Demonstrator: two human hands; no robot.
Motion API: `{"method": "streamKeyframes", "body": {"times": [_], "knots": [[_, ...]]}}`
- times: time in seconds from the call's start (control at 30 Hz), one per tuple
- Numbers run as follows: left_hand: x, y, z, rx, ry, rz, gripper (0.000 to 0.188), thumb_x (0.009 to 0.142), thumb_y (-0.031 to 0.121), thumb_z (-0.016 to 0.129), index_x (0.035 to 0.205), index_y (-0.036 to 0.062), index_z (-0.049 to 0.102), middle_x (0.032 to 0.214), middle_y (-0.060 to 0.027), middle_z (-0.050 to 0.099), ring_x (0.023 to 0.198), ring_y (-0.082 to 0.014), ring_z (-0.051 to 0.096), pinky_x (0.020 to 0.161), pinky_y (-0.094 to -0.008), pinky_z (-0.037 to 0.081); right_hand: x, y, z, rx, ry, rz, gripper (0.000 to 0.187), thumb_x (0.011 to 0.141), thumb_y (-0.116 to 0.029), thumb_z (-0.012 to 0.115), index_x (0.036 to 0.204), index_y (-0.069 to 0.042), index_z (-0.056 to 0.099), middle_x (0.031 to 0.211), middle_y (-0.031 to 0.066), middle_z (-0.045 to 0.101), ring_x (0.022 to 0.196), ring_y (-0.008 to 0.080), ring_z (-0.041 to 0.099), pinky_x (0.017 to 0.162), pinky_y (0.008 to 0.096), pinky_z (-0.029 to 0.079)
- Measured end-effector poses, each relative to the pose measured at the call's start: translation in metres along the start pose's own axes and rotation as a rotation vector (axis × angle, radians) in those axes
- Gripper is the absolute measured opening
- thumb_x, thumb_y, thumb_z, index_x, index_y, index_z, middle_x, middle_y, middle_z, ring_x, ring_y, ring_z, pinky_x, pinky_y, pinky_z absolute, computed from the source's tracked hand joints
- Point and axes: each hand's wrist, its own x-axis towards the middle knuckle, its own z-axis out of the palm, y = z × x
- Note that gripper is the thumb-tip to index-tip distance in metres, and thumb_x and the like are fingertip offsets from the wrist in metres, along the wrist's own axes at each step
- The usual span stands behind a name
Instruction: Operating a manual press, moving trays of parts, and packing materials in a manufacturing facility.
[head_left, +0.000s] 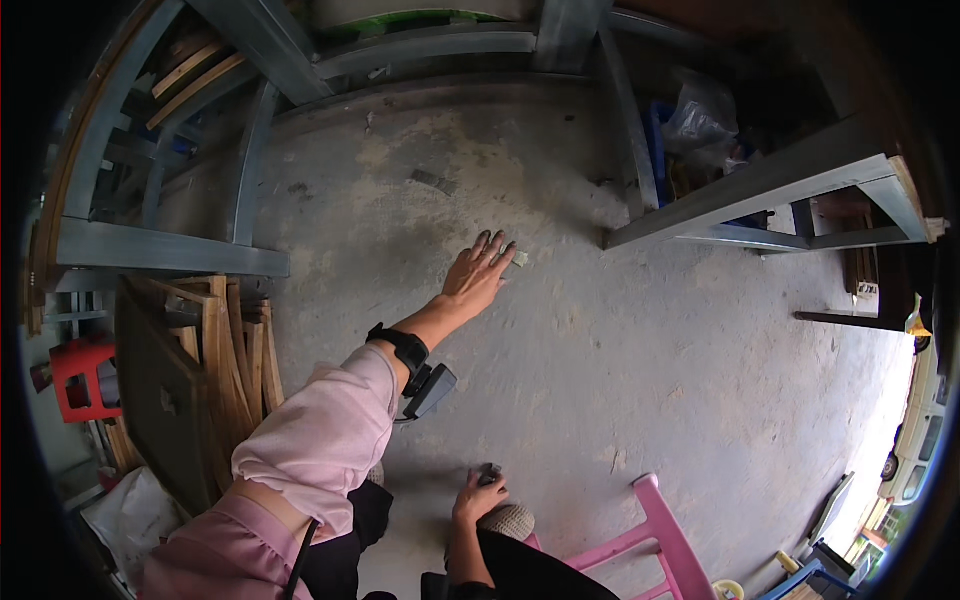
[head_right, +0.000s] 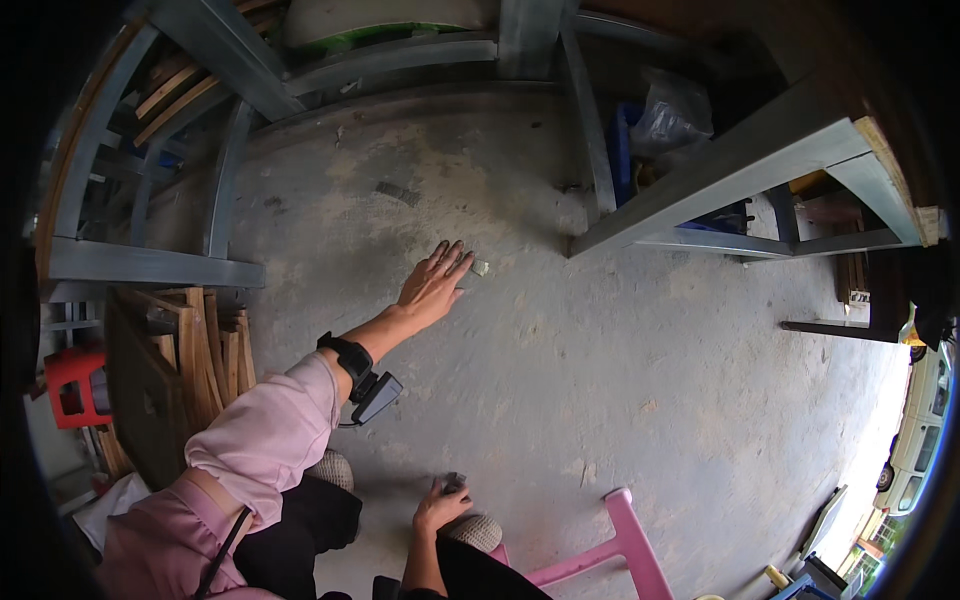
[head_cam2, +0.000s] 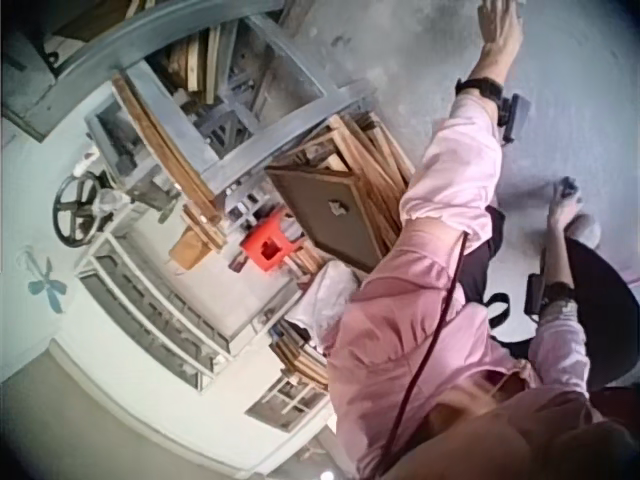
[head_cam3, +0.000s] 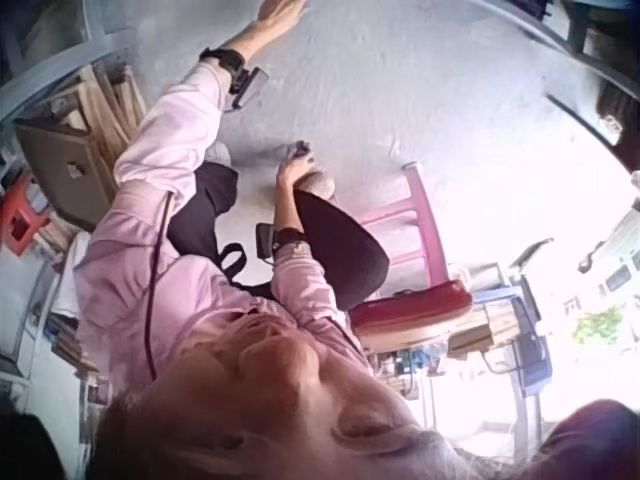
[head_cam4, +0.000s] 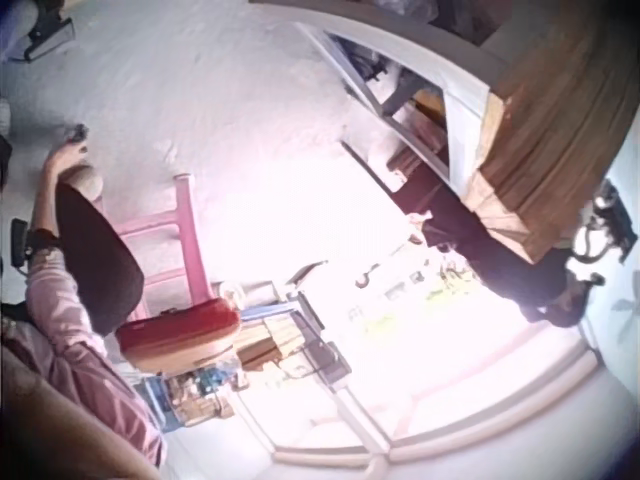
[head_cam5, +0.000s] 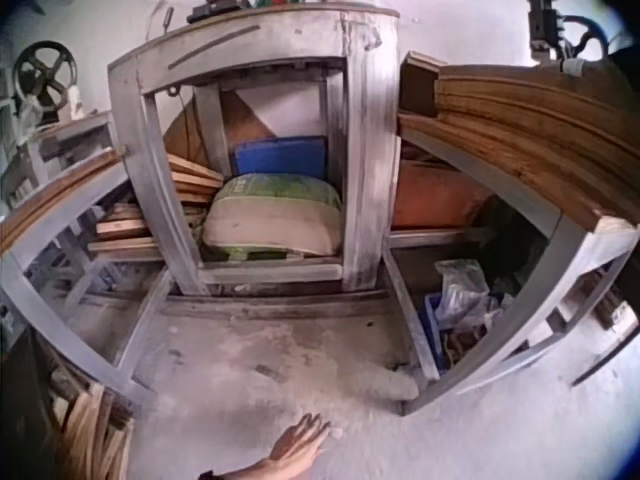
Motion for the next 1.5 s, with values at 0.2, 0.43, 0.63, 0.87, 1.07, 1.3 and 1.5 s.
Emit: {"method": "streamKeyframes", "body": {"times": [0.2, 0.43, 0.63, 0.87, 1.07, 1.3, 1.5], "knots": [[0.030, -0.018, 0.032, -0.030, -0.243, -0.074, 0.033, 0.076, 0.018, 0.061, 0.097, -0.0046, 0.050, 0.106, -0.0192, 0.051, 0.103, -0.0305, 0.045, 0.085, -0.0420, 0.035, 0.009, 0.031, 0.018, 0.132, 0.242, -0.111, 0.037, 0.070, -0.006, 0.063, 0.099, 0.007, 0.045, 0.091, 0.0219, 0.051, 0.084, 0.0358, 0.051, 0.077, 0.0385, 0.039], [0.071, -0.126, -0.015, 0.258, 0.122, -0.049, 0.032, 0.070, 0.009, 0.061, 0.100, -0.0007, 0.051, 0.103, -0.0148, 0.053, 0.103, -0.0323, 0.046, 0.087, -0.0401, 0.035, 0.015, 0.032, 0.024, -0.039, 0.222, -0.295, 0.024, 0.070, -0.011, 0.063, 0.086, 0.002, 0.051, 0.081, 0.0155, 0.050, 0.075, 0.0315, 0.050, 0.071, 0.0380, 0.039], [0.055, -0.122, -0.012, -0.005, -0.108, -0.295, 0.033, 0.068, -0.005, 0.055, 0.100, -0.0038, 0.048, 0.100, -0.0211, 0.053, 0.096, -0.0355, 0.051, 0.080, -0.0403, 0.042, 0.014, -0.041, 0.005, 0.181, 0.120, -0.304, 0.022, 0.070, -0.014, 0.065, 0.079, 0.001, 0.052, 0.078, 0.0132, 0.050, 0.074, 0.0288, 0.050, 0.068, 0.0372, 0.039], [-0.047, -0.048, -0.026, -0.542, -0.280, -0.767, 0.015, 0.060, 0.006, 0.051, 0.070, -0.0034, 0.059, 0.072, -0.0242, 0.058, 0.073, -0.0382, 0.058, 0.060, -0.0447, 0.046, 0.002, -0.115, -0.082, 0.846, -0.205, -0.243, 0.018, 0.082, -0.012, 0.058, 0.083, 0.002, 0.047, 0.080, 0.0082, 0.054, 0.062, 0.0138, 0.054, 0.055, 0.0252, 0.046], [-0.169, 0.069, -0.178, -1.546, -0.586, -0.696, 0.007, 0.067, 0.003, 0.043, 0.060, 0.0053, 0.042, 0.057, 0.0024, 0.035, 0.054, -0.0113, 0.031, 0.046, -0.0306, 0.027, -0.117, -0.209, -0.212, 0.262, -0.168, -0.738, 0.021, 0.084, -0.018, 0.053, 0.083, 0.002, 0.051, 0.083, 0.0127, 0.052, 0.073, 0.0211, 0.053, 0.058, 0.0311, 0.045], [-0.343, 0.163, -0.463, -2.426, -0.074, -1.180, 0.041, 0.084, 0.050, 0.043, 0.061, 0.0160, 0.046, 0.058, 0.0051, 0.044, 0.052, -0.0094, 0.036, 0.051, -0.0242, 0.031, -0.343, -0.207, -0.299, -0.379, -0.448, -1.819, 0.014, 0.070, -0.010, 0.062, 0.076, 0.000, 0.055, 0.098, 0.0216, 0.046, 0.097, 0.0368, 0.044, 0.077, 0.0468, 0.039], [-0.519, 0.243, -0.511, -2.139, 0.913, -1.344, 0.029, 0.081, 0.038, 0.056, 0.075, 0.0106, 0.050, 0.062, 0.0043, 0.041, 0.059, -0.0059, 0.040, 0.050, -0.0220, 0.032, -0.465, -0.123, -0.320, -0.611, -1.174, -2.009, 0.022, 0.073, -0.011, 0.063, 0.090, -0.001, 0.055, 0.113, 0.0235, 0.039, 0.106, 0.0385, 0.038, 0.085, 0.0452, 0.036]]}}
